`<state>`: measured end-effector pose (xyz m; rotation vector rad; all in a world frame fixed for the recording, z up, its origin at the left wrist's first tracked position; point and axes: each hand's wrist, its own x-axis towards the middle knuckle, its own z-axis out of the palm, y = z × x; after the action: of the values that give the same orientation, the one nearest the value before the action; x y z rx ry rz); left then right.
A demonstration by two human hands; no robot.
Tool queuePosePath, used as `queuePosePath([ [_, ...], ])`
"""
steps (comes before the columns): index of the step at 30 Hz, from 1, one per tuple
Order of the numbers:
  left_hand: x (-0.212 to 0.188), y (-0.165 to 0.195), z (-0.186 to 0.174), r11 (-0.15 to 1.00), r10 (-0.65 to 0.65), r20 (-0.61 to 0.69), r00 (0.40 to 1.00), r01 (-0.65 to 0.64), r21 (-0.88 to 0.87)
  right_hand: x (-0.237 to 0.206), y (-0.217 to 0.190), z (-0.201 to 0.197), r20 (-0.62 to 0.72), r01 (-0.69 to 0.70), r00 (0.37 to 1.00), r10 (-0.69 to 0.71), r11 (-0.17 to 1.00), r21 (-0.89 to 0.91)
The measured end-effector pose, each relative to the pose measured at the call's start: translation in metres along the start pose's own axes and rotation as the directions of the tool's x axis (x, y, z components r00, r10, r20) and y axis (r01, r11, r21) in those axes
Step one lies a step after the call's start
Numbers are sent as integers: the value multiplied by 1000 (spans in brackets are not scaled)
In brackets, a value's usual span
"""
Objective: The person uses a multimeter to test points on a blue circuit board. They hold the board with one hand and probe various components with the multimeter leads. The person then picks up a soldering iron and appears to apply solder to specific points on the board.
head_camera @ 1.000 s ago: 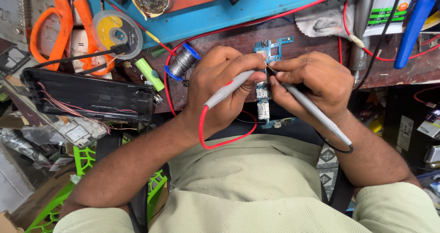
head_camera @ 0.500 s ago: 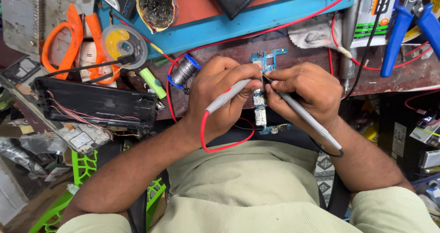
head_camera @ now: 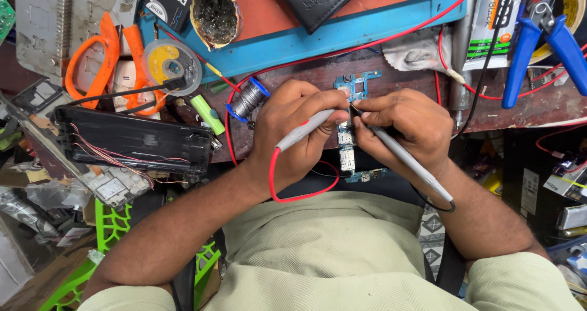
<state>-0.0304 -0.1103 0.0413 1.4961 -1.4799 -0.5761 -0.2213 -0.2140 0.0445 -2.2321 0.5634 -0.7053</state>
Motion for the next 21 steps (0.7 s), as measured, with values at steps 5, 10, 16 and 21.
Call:
queuePosePath([
  [5, 1, -1, -1, 1000, 4, 1, 1000, -4, -6, 1, 1, 0, -3, 8, 1000, -8, 1000, 3],
  [10, 2, 0, -1, 1000, -2, 0, 1000, 2, -23, 0, 0, 0, -5, 13, 1000, -13, 1000, -12],
  [16, 2, -1, -1, 999, -23, 9, 1000, 23, -47, 0, 0, 1, -4, 12, 1000, -12, 1000, -18],
  [21, 2, -1, -1, 999, -21, 14, 1000, 22, -43, 0, 0, 0, 2, 5, 1000, -5, 1000, -20],
])
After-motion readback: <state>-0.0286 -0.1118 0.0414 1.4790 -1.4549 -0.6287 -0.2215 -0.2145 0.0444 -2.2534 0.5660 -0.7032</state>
